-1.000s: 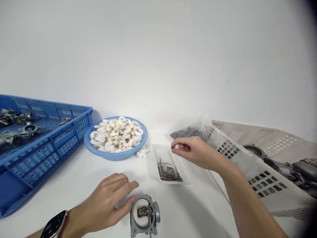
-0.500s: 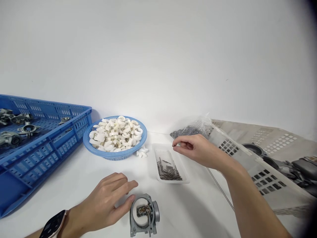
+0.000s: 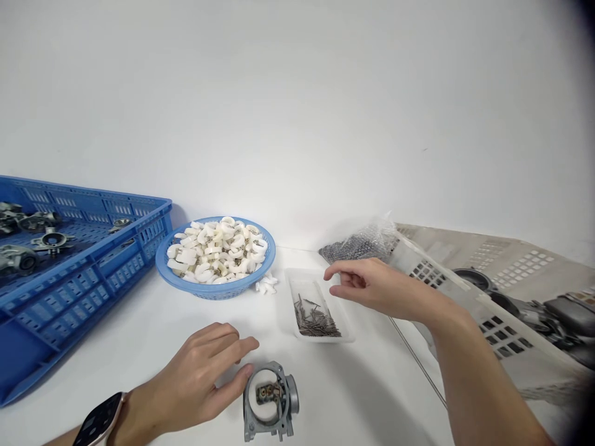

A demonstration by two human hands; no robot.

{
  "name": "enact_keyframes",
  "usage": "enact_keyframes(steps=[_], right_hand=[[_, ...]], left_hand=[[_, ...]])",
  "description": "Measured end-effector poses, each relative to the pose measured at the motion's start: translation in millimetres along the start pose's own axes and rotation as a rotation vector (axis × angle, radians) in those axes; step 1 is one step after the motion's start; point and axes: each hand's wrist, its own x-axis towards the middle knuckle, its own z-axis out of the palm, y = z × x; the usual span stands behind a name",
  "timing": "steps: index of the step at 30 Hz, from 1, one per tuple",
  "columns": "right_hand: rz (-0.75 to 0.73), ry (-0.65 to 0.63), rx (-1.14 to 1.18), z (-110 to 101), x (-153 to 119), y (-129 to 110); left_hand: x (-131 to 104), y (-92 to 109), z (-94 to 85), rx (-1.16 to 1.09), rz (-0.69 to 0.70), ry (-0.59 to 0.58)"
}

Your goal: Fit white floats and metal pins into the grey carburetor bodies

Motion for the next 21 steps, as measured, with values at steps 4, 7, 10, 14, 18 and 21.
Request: enact_keyframes(steps=[4, 7, 10, 14, 18, 21], right_hand=[[0.138, -0.184, -0.128, 8, 6, 5], [0.231, -0.227, -0.2, 22, 17, 8], [0.259, -0.267, -0.253, 37, 29, 9], [0.233, -0.302, -0.347, 52, 39, 3], [0.209, -0.29, -0.447, 60, 42, 0], [0.198, -0.286, -0.465, 63, 44, 2]], left_hand=[[1, 0, -0.3, 0.002, 0.003, 0.0], [2, 0, -0.5, 0.003, 0.007, 0.004], [3, -1, -0.3, 0.004, 0.008, 0.004], [2, -1, 0.5, 0.004, 0.005, 0.005], [0, -1, 1.1, 0.003, 0.0, 0.009], [-1, 0, 1.2, 0.003, 0.0, 0.004]])
